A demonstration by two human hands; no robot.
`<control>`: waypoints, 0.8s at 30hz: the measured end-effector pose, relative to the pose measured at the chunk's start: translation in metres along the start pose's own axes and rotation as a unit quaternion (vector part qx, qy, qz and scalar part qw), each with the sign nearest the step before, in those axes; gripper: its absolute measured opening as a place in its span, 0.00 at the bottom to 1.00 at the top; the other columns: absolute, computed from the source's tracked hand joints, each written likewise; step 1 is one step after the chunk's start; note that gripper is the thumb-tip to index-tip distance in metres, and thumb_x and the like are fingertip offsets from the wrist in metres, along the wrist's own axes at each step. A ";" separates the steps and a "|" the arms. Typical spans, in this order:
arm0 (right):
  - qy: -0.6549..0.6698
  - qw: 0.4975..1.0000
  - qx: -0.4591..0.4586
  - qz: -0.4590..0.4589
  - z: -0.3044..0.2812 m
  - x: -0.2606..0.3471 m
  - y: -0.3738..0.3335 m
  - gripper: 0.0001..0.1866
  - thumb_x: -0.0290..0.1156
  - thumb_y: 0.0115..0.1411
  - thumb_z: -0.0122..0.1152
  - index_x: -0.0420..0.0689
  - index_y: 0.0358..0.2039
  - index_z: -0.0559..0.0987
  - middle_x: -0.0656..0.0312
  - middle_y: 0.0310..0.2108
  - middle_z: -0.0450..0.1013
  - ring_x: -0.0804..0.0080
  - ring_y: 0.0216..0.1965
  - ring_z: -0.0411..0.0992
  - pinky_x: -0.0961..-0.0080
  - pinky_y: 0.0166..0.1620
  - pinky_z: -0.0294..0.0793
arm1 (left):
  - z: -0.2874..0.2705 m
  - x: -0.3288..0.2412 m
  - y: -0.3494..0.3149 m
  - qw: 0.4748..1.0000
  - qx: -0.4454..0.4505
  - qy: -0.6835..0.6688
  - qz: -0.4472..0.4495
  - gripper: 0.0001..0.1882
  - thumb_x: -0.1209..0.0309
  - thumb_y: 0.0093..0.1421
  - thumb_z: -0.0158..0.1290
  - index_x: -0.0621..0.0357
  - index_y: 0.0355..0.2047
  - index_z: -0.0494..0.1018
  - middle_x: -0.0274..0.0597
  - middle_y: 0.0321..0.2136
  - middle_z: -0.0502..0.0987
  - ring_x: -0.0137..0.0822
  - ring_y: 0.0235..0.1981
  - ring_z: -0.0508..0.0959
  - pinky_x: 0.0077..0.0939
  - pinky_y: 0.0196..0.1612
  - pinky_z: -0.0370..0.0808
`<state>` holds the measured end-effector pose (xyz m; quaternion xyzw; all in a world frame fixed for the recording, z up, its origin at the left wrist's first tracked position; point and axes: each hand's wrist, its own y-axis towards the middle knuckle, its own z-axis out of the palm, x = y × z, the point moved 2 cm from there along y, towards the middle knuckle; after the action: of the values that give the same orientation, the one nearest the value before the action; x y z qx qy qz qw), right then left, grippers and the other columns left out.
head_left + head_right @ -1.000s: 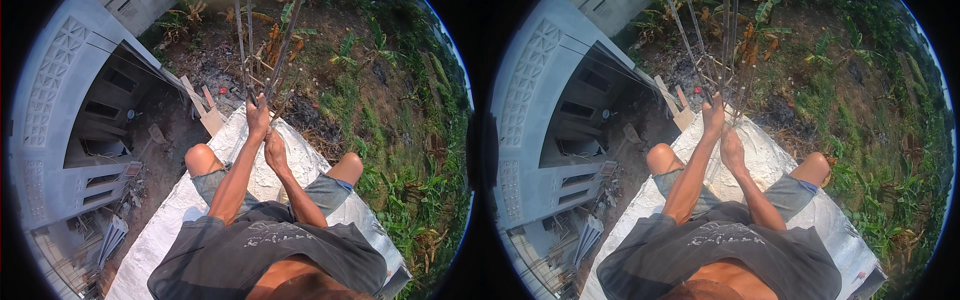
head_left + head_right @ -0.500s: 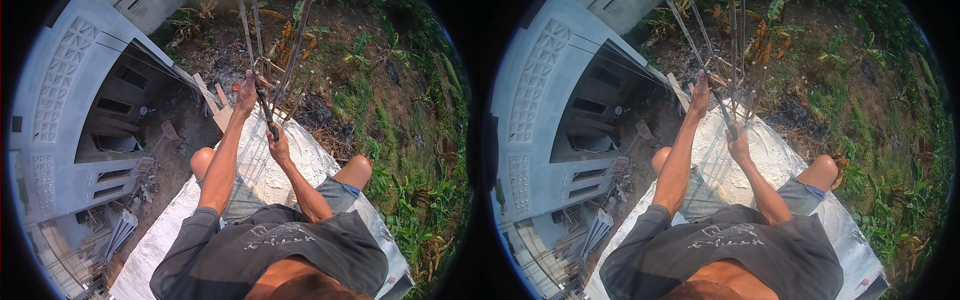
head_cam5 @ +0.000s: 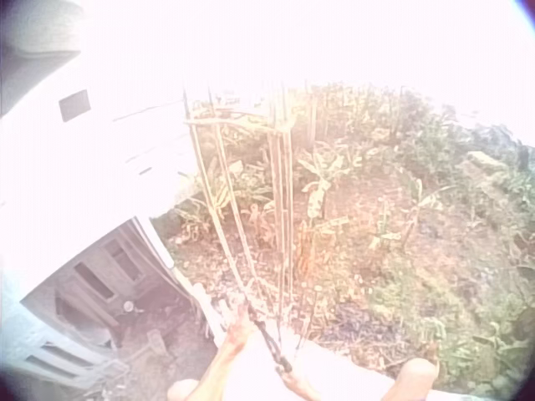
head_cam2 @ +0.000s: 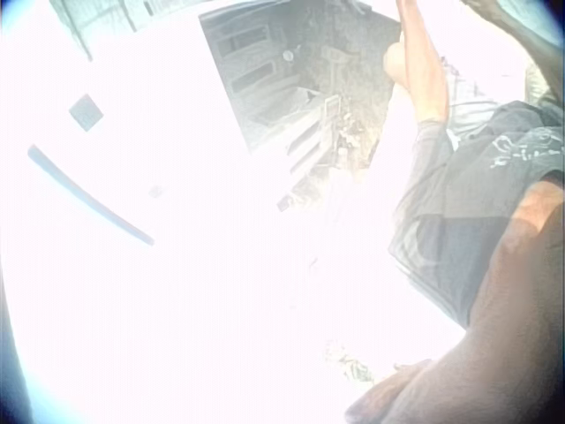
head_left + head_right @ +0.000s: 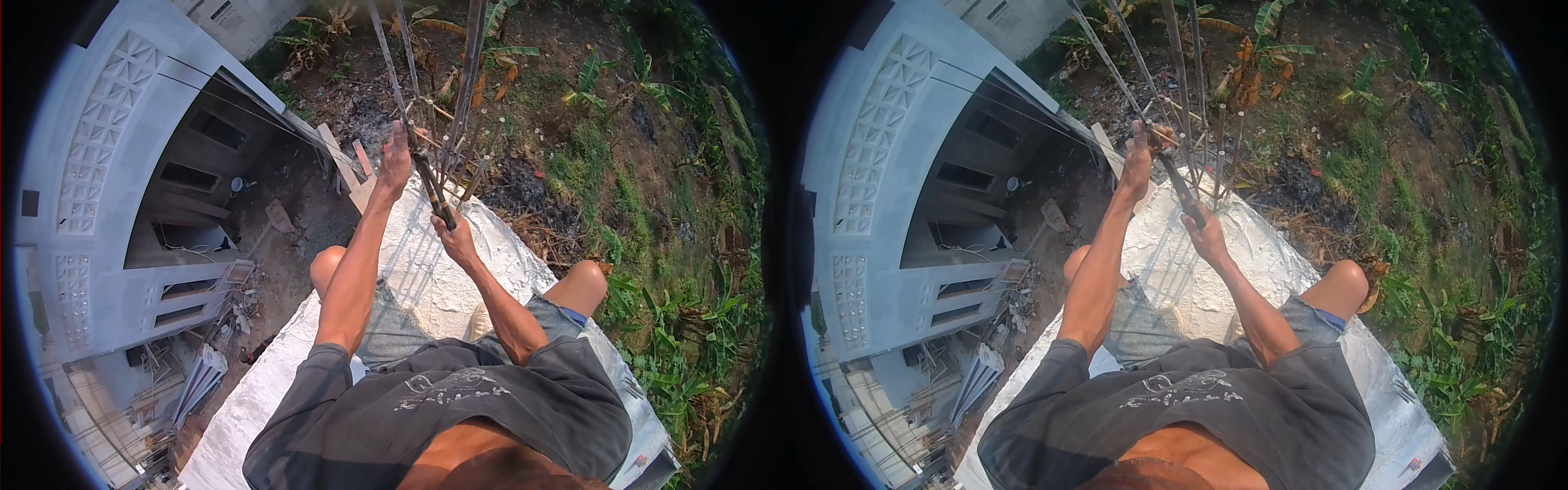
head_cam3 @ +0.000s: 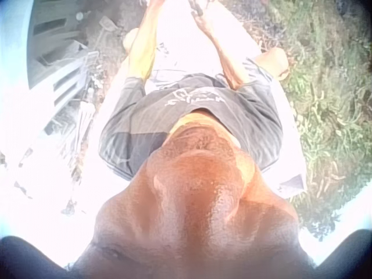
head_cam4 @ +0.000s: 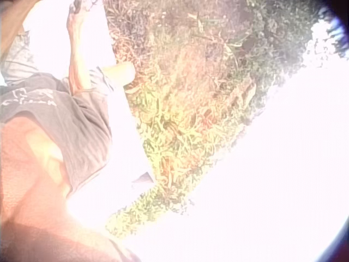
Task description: The recorder is assembling and tying together steel rebar rods using a hook tool and wire while seated on a concrete roof.
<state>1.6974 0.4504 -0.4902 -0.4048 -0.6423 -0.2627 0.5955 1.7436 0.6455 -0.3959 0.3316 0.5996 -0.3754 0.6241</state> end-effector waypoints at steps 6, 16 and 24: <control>0.549 0.756 0.289 0.211 0.005 0.054 -0.044 0.18 0.46 0.64 0.57 0.46 0.46 0.73 0.71 0.23 0.64 0.82 0.19 0.60 0.82 0.25 0.61 | 0.015 -0.011 -0.078 0.957 -0.004 -0.220 -0.191 0.27 0.47 0.66 0.46 0.56 0.53 0.62 0.38 0.38 0.74 0.34 0.42 0.76 0.38 0.52 0.70; 0.155 0.970 0.139 0.124 -0.029 0.077 -0.048 0.32 0.45 0.61 0.58 0.42 0.60 0.63 0.51 0.43 0.73 0.64 0.36 0.75 0.70 0.34 0.75 | 0.053 0.005 -0.081 0.971 -0.123 -0.098 -0.178 0.16 0.53 0.64 0.51 0.54 0.33 0.68 0.25 0.15 0.62 0.20 0.13 0.61 0.19 0.15 0.60; 0.120 0.989 0.017 0.089 -0.011 0.087 -0.053 0.29 0.54 0.70 0.33 0.42 0.49 0.73 0.58 0.23 0.72 0.67 0.24 0.72 0.71 0.29 0.72 | 0.044 -0.020 -0.090 0.963 -0.026 -0.155 -0.219 0.26 0.45 0.56 0.59 0.54 0.39 0.71 0.36 0.30 0.77 0.28 0.35 0.77 0.30 0.40 0.70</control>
<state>1.6624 0.4310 -0.3954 -0.4157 -0.5321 -0.2440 0.6961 1.6877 0.5647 -0.3698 0.1135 0.5628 -0.5344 0.6202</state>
